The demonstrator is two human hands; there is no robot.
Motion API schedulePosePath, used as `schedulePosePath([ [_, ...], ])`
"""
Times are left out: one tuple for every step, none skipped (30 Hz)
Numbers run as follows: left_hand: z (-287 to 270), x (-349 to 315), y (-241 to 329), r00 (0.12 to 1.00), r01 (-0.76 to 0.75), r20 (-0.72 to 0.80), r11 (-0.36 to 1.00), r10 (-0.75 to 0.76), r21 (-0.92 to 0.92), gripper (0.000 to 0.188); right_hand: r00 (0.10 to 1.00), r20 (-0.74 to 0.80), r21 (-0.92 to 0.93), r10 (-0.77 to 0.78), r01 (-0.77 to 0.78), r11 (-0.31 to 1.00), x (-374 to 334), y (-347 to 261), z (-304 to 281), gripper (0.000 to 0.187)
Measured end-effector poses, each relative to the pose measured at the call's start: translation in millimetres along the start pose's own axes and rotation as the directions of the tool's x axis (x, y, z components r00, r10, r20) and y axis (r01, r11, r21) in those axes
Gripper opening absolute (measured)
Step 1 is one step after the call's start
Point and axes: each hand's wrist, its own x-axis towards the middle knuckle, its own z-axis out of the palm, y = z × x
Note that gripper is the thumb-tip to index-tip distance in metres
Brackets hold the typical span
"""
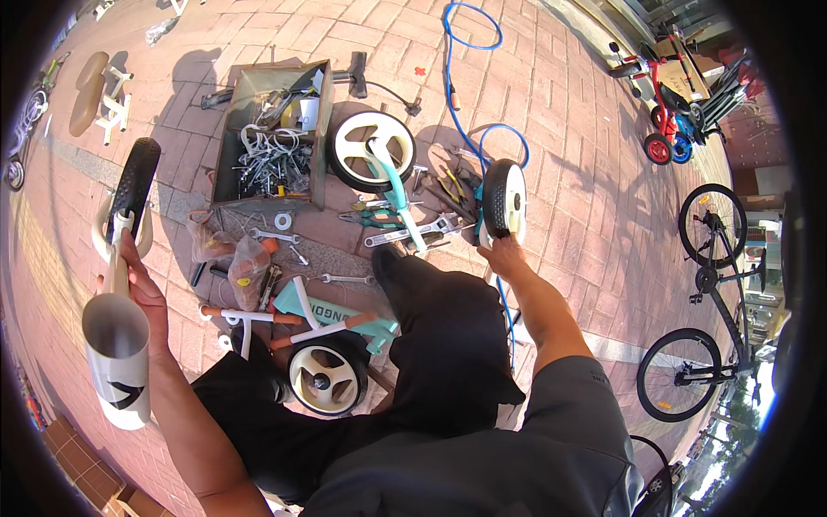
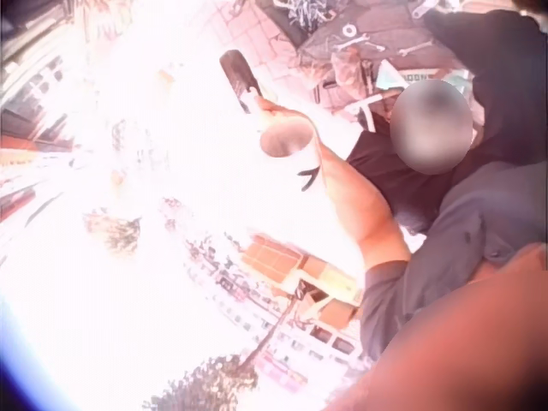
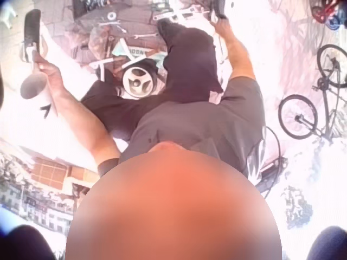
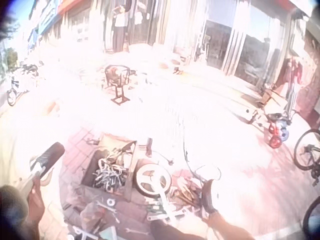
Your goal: The person assembles a white scooter by attaching wheels to the frame, inserting the handlebar stem, and securing the handlebars with bolts. They use a wrench to tighten the bolts and ensure the components are firmly attached.
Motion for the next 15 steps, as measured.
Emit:
schedulePosePath([
  [0.2, -1.9, -5.4, 0.998, -0.003, -0.063, 0.994, -0.003, -0.106, 0.065, 0.999, -0.05, 0.062, 0.021, -0.018, 0.998, -2.1, 4.9, -12.5, 0.035],
  [2.2, -2.5, -8.6, 0.997, 0.047, -0.052, 0.971, -0.061, -0.234, 0.068, 0.994, -0.109, 0.095, 0.022, -0.012, 0.995, -3.9, 10.8, -27.6, 0.035],
  [4.8, -2.9, -11.6, 0.993, 0.043, -0.097, 0.975, -0.065, -0.217, 0.07, 0.994, -0.098, 0.119, 0.053, -0.041, 0.992, -2.5, 19.1, -47.1, 0.036],
  [8.8, -5.8, -13.4, 0.993, 0.059, -0.089, 0.982, -0.076, -0.18, 0.07, 0.993, -0.093, 0.113, 0.078, -0.068, 0.991, -1.4, 27.5, -69.1, 0.038],
  [11.4, -6.2, -17.9, 0.999, 0.021, -0.026, 1.0, -0.022, -0.018, 0.067, 0.975, -0.157, 0.251, 0.155, -0.112, 0.961, -2.1, 35.7, -92.9, 0.042],
  [14.9, -8.1, -21.6, 0.999, -0.037, -0.026, 0.995, 0.039, 0.094, 0.062, 0.95, -0.18, 0.356, 0.256, -0.179, 0.917, -2.0, 39.4, -117.2, 0.048],
  [18.8, -8.1, -24.2, 0.991, -0.107, -0.071, 0.985, 0.118, 0.135, 0.06, 0.923, -0.216, 0.467, 0.319, -0.189, 0.864, -0.6, 42.9, -144.2, 0.049],
  [22.4, -8.9, -26.3, 0.973, -0.172, -0.122, 0.969, 0.195, 0.177, 0.058, 0.889, -0.206, 0.563, 0.409, -0.234, 0.792, -2.9, 48.9, -173.4, 0.05],
  [26.4, -11.4, -26.3, 0.981, -0.17, -0.075, 0.975, 0.182, 0.143, 0.057, 0.853, -0.233, 0.588, 0.467, -0.259, 0.766, -4.0, 49.3, -202.7, 0.047],
  [29.6, -14.1, -25.8, 0.985, -0.165, -0.04, 0.98, 0.171, 0.112, 0.057, 0.813, -0.281, 0.622, 0.509, -0.25, 0.742, -6.6, 46.4, -231.9, 0.047],
  [32.3, -15.1, -24.5, 0.955, -0.233, -0.159, 0.964, 0.252, 0.127, 0.057, 0.808, -0.372, 0.606, 0.457, -0.162, 0.779, -14.4, 40.1, -259.0, 0.048],
  [34.2, -18.7, -22.1, 0.953, -0.263, -0.122, 0.956, 0.279, 0.126, 0.058, 0.792, -0.448, 0.586, 0.413, -0.089, 0.806, -24.3, 31.4, -285.5, 0.049],
  [35.1, -21.7, -20.1, 0.947, -0.288, -0.12, 0.953, 0.298, 0.099, 0.057, 0.809, -0.49, 0.603, 0.326, 0.044, 0.796, -33.8, 19.0, -311.7, 0.048],
  [35.3, -23.7, -17.6, 0.948, -0.311, -0.037, 0.947, 0.315, 0.073, 0.057, 0.824, -0.523, 0.563, 0.216, 0.144, 0.814, -44.5, 2.5, -335.9, 0.042],
  [34.6, -26.6, -14.7, 0.942, -0.336, 0.025, 0.941, 0.335, 0.045, 0.056, 0.778, -0.622, 0.495, 0.09, 0.301, 0.815, -54.9, -18.2, -357.3, 0.041],
])
